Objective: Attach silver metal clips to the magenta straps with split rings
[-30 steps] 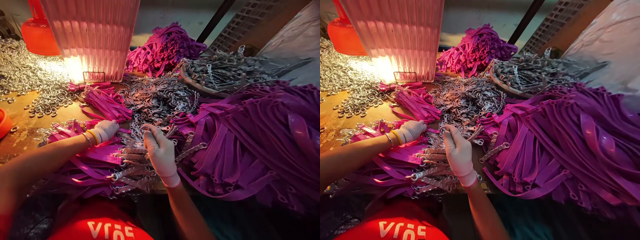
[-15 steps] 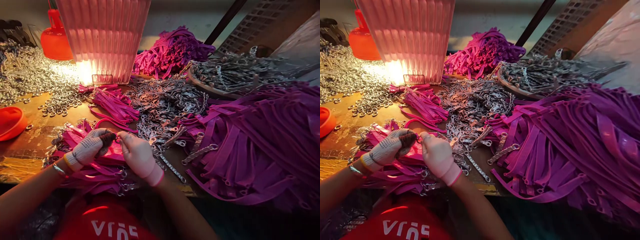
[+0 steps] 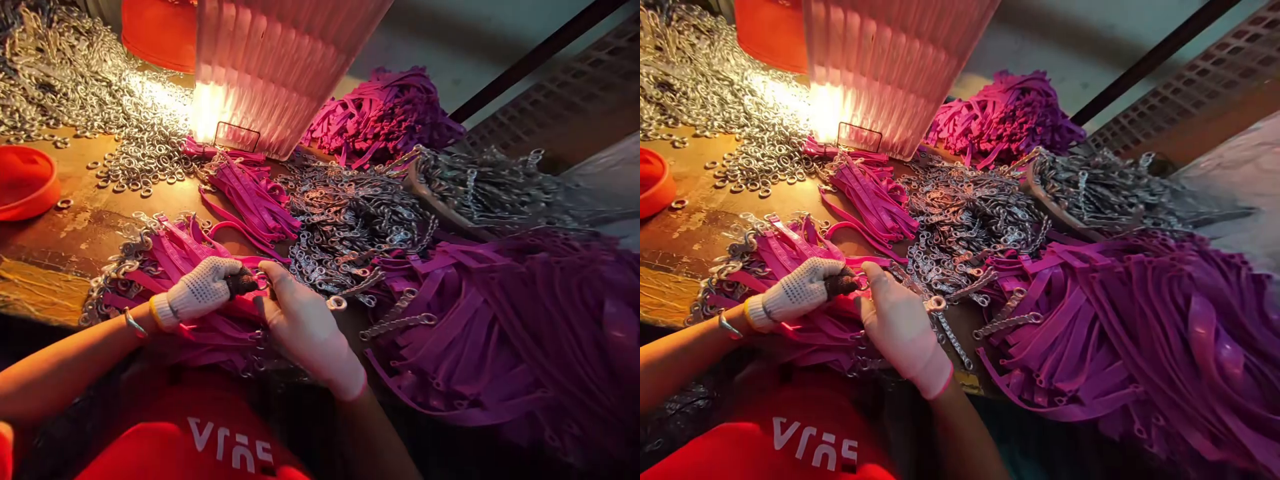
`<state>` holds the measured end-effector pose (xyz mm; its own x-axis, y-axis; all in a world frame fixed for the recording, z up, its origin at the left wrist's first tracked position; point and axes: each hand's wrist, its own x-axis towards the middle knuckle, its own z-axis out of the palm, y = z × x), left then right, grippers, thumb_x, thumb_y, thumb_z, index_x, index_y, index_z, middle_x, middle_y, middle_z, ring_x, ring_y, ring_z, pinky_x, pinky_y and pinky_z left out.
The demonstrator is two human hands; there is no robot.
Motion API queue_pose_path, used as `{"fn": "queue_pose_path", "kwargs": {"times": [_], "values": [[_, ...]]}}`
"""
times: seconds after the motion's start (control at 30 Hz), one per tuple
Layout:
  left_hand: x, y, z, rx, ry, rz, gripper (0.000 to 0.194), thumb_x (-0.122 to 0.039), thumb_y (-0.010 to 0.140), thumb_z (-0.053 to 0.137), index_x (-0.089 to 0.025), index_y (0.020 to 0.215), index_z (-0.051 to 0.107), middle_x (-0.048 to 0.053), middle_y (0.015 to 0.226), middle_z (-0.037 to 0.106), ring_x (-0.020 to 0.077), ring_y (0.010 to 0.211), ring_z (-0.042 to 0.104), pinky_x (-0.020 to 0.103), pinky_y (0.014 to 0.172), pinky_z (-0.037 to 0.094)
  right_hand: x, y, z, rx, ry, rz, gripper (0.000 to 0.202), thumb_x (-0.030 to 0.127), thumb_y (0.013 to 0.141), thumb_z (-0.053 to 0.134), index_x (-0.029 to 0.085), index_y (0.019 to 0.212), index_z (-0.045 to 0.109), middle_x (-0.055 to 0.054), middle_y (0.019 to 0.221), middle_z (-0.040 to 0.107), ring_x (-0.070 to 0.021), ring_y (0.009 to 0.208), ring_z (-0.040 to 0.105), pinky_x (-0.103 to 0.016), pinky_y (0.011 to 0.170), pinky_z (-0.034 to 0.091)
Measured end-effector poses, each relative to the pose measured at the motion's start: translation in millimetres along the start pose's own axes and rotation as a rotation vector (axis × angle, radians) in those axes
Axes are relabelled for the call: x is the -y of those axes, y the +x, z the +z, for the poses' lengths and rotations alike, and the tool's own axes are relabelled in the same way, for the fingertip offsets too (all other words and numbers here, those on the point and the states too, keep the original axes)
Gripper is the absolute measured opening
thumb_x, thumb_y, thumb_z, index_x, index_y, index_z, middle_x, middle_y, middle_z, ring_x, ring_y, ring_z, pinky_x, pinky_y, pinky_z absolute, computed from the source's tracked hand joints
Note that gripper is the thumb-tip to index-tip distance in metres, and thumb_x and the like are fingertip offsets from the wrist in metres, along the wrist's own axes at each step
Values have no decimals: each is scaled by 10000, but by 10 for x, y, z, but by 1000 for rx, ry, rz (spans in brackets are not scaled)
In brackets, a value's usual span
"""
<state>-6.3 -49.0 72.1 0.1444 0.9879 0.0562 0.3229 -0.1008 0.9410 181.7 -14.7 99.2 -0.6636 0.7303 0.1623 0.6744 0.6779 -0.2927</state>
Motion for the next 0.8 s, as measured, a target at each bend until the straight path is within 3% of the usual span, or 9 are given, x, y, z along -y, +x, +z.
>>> {"fn": "queue_pose_path", "kwargs": {"times": [0.07, 0.17, 0.37, 0.43, 0.5, 0.67, 0.73, 0.8], "values": [[19, -29, 3, -26, 23, -2, 188, -221, 900, 545, -126, 818, 684, 38, 771, 698, 145, 697, 585, 249, 647, 457, 24, 26, -56, 84, 1, 30, 392, 266, 953, 571, 161, 1331, 547, -64, 964, 760, -213, 815, 705, -282, 682, 442], [19, -73, 19, -56, 113, 8, 195, -203, 893, 533, -126, 765, 658, 25, 717, 670, 127, 652, 533, 241, 623, 404, 68, 66, -53, 139, -79, 55, 200, 252, 955, 559, 179, 1129, 625, -31, 795, 742, -202, 704, 693, -282, 609, 375], [2, -87, 9, 46, 107, -2, 205, -202, 886, 513, -145, 715, 611, 21, 693, 633, 134, 644, 500, 244, 608, 362, 134, 46, 60, 170, -369, -139, 129, 228, 906, 564, 137, 969, 629, -69, 646, 700, -224, 548, 636, -330, 523, 212], [-65, -40, -96, 136, 144, 28, 192, -206, 887, 523, -148, 742, 635, 30, 718, 641, 145, 659, 509, 256, 626, 364, 102, 26, 49, 112, -403, -180, 111, 234, 916, 564, 148, 943, 630, -53, 607, 674, -206, 514, 595, -333, 523, 182], [-189, 25, -293, 170, 234, 79, 182, -228, 888, 556, -151, 762, 663, 38, 736, 643, 154, 668, 513, 268, 647, 359, 28, -5, -18, -24, -416, -208, 124, 250, 950, 548, 161, 948, 634, -31, 579, 636, -187, 507, 550, -336, 534, 177], [-500, 38, -908, -95, 525, 88, 167, -325, 847, 708, -160, 820, 709, 25, 741, 577, 147, 678, 452, 253, 677, 303, -197, -229, -208, -397, -422, -171, 191, 344, 1002, 553, 194, 1109, 607, -20, 670, 619, -184, 611, 533, -337, 587, 277], [-467, -79, -1018, -117, 628, 42, 158, -305, 814, 741, -151, 817, 704, 14, 760, 556, 133, 686, 425, 242, 714, 303, -236, -405, -144, -435, -341, -134, 240, 359, 997, 572, 205, 1182, 575, -42, 784, 650, -203, 715, 575, -333, 632, 350], [-319, -246, -1015, -145, 590, -31, 128, -256, 741, 767, -159, 805, 713, 6, 781, 590, 135, 707, 460, 251, 774, 351, -248, -620, -1, -390, -129, -82, 322, 398, 1005, 552, 216, 1270, 538, -81, 970, 666, -234, 901, 616, -359, 748, 450]]}}
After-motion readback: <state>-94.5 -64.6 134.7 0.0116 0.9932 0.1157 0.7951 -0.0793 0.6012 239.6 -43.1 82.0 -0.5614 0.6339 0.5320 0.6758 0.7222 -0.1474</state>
